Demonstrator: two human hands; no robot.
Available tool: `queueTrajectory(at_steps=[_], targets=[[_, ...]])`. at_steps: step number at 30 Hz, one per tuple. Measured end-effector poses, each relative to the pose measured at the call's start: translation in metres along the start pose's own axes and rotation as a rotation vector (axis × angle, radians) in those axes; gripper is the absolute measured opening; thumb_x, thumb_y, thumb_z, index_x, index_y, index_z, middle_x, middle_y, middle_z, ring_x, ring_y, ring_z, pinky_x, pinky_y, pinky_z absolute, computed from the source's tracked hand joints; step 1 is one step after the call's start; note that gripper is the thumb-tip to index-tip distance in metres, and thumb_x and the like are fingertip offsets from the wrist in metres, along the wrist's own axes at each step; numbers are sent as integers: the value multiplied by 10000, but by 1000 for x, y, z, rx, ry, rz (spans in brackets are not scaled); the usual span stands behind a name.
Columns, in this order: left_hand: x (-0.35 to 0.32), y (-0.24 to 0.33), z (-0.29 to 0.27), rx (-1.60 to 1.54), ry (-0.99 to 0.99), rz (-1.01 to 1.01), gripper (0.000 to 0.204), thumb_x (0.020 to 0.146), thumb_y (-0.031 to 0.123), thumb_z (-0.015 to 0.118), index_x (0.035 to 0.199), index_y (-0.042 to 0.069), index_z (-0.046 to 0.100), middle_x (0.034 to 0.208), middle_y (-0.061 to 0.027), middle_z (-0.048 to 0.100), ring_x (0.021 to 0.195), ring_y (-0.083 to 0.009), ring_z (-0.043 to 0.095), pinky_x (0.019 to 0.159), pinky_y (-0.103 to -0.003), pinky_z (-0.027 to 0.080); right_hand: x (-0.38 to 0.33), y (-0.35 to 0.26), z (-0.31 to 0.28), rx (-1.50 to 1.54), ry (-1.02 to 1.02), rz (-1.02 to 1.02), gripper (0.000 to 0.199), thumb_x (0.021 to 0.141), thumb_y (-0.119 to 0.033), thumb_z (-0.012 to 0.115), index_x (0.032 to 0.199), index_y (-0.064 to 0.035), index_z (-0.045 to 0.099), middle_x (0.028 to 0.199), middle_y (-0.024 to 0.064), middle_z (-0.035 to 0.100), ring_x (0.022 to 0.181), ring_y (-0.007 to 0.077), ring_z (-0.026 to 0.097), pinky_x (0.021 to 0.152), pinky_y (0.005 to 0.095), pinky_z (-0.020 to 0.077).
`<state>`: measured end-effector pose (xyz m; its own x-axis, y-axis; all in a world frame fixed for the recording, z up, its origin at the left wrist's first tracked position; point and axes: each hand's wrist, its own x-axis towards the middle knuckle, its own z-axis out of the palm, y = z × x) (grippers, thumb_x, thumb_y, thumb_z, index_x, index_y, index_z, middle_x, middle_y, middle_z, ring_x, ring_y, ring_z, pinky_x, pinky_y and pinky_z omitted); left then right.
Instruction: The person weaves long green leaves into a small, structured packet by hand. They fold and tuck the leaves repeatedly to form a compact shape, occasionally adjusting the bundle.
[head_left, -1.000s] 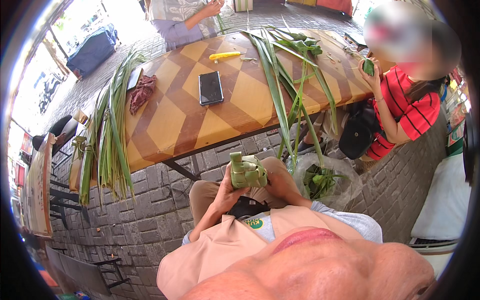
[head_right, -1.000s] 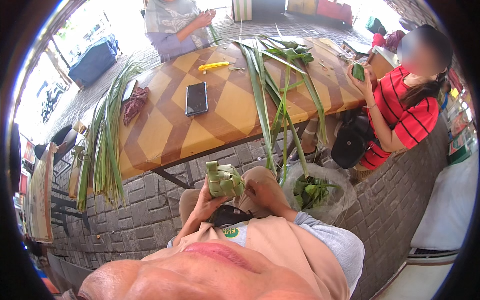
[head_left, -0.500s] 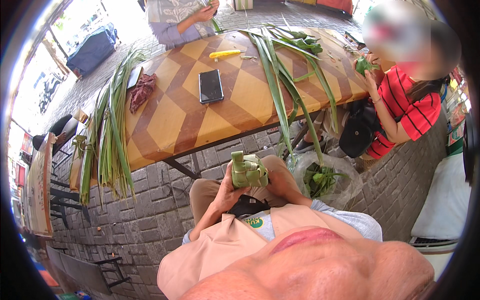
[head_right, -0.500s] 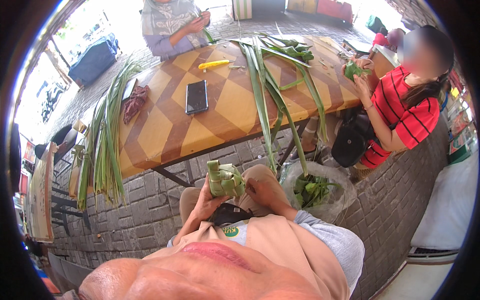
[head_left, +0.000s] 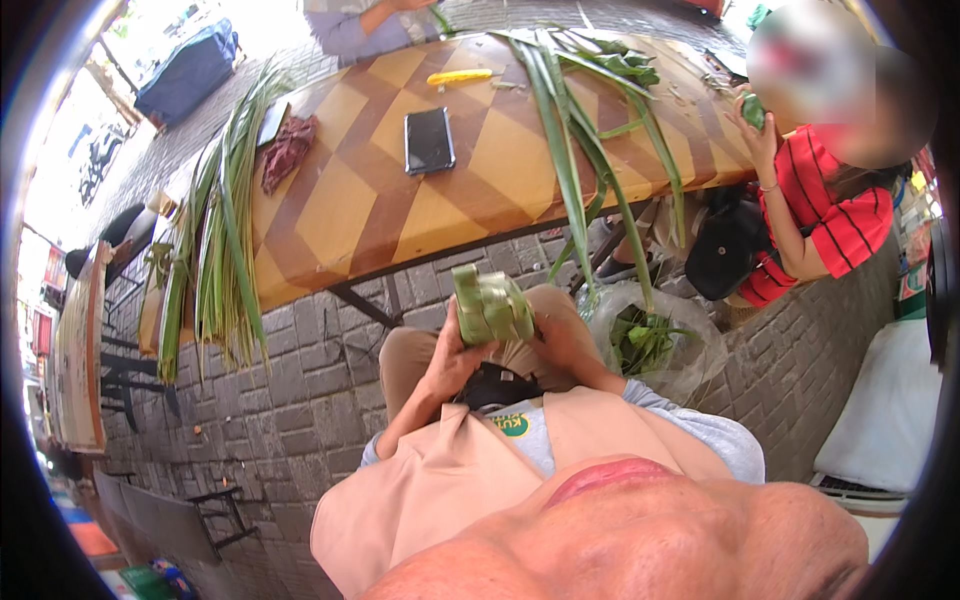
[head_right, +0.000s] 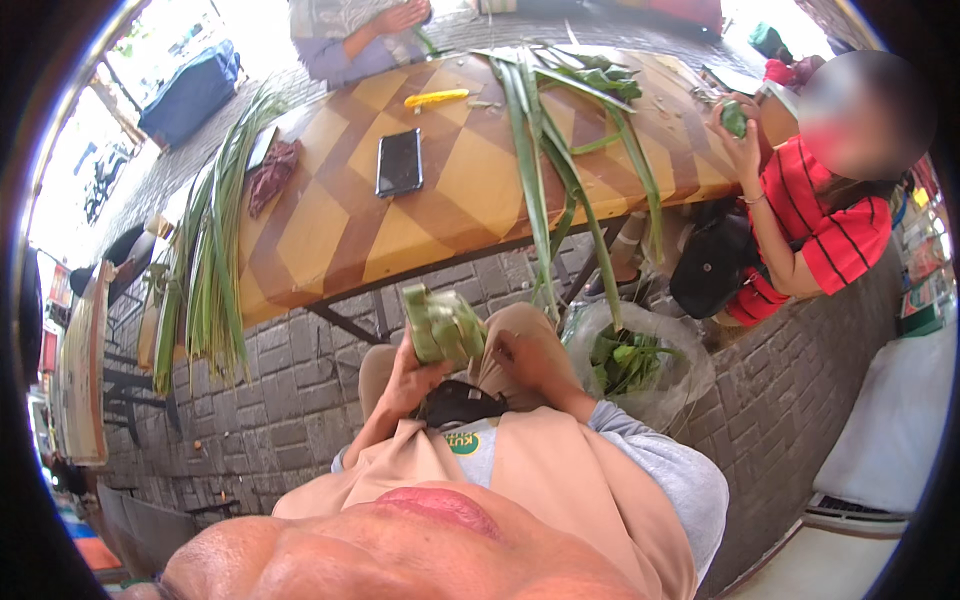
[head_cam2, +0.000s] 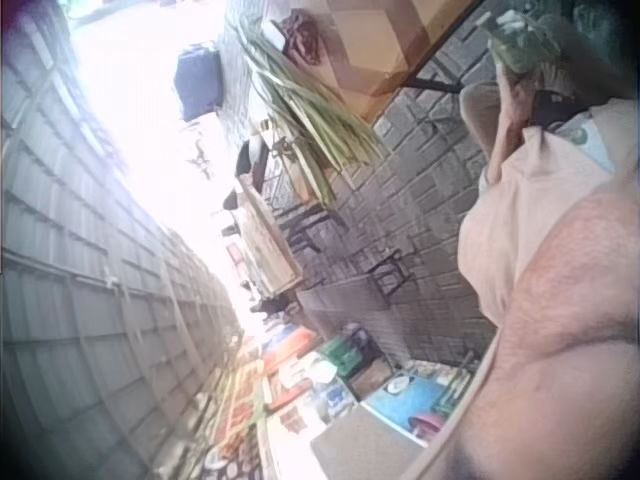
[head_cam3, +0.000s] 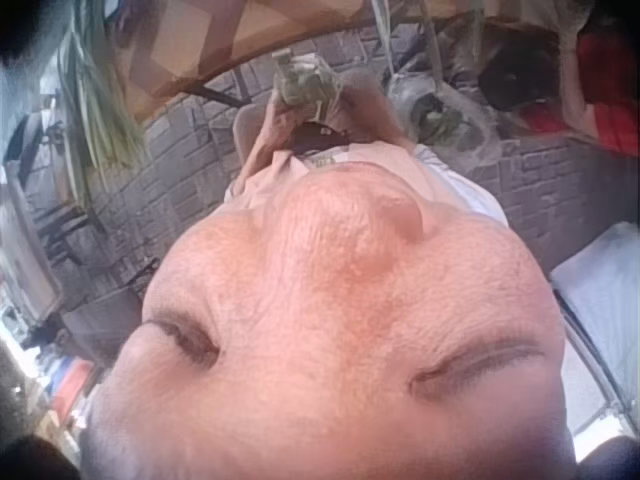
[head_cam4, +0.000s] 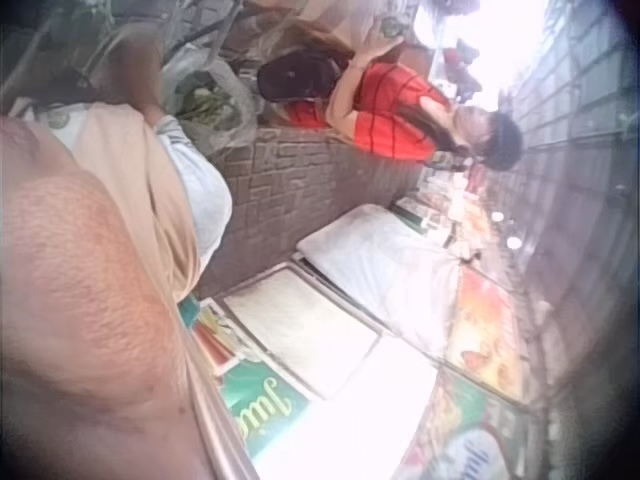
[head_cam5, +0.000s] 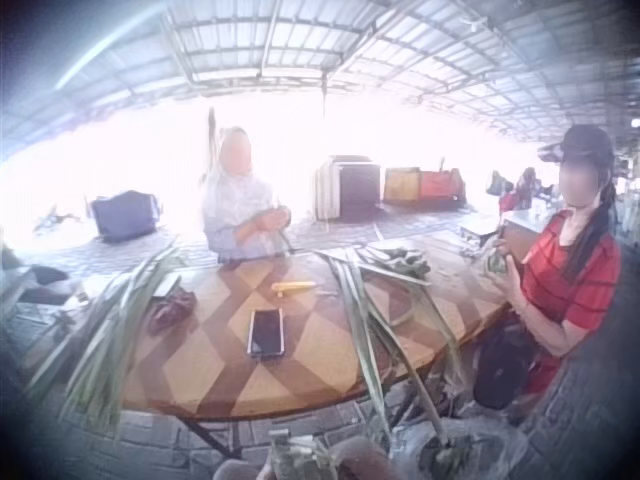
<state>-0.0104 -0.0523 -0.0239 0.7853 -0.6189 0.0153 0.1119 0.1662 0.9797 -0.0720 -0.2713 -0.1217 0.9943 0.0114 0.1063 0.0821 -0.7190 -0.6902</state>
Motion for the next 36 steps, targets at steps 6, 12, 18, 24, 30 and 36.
queueTrajectory(at_steps=[6,12,18,24,30,36], targets=[[4,30,-10,-338,353,83,232,867,-3,581,1072,62,494,702,8,462,458,-61,363,404,-228,274,3,8,16,622,176,167,21,876,-73,590,875,-52,587,671,-7,533,627,93,487,588,275,419],[-5,48,-17,-454,367,236,192,883,8,597,1036,77,504,729,6,479,468,-55,337,412,-214,246,19,-116,-42,694,181,-499,101,797,27,613,867,-41,584,954,99,588,947,238,570,812,348,457],[-11,47,-9,-501,399,189,211,888,25,603,1070,92,520,756,10,502,476,-50,359,400,-201,256,36,-159,-46,365,174,-849,181,693,12,683,833,-51,587,1165,158,567,1269,437,442,1023,499,383],[-20,37,7,-302,459,244,258,898,53,591,1139,70,502,779,10,535,518,-23,427,415,-174,319,35,-164,-32,277,147,-877,197,699,-40,706,856,-66,590,1293,156,494,1333,448,348,1070,531,316],[-21,40,6,33,470,201,425,872,-48,529,1258,62,389,959,-23,544,754,-61,468,619,-209,347,32,-166,-57,296,59,-757,184,701,-113,702,832,-64,583,1101,145,551,1114,361,513,932,437,413],[-21,39,8,103,403,293,638,793,-183,462,1354,62,283,1221,-98,510,1127,-178,515,981,-315,393,32,-177,-79,667,-60,-620,188,709,-170,694,778,-50,566,874,110,556,872,266,544,797,345,415]])
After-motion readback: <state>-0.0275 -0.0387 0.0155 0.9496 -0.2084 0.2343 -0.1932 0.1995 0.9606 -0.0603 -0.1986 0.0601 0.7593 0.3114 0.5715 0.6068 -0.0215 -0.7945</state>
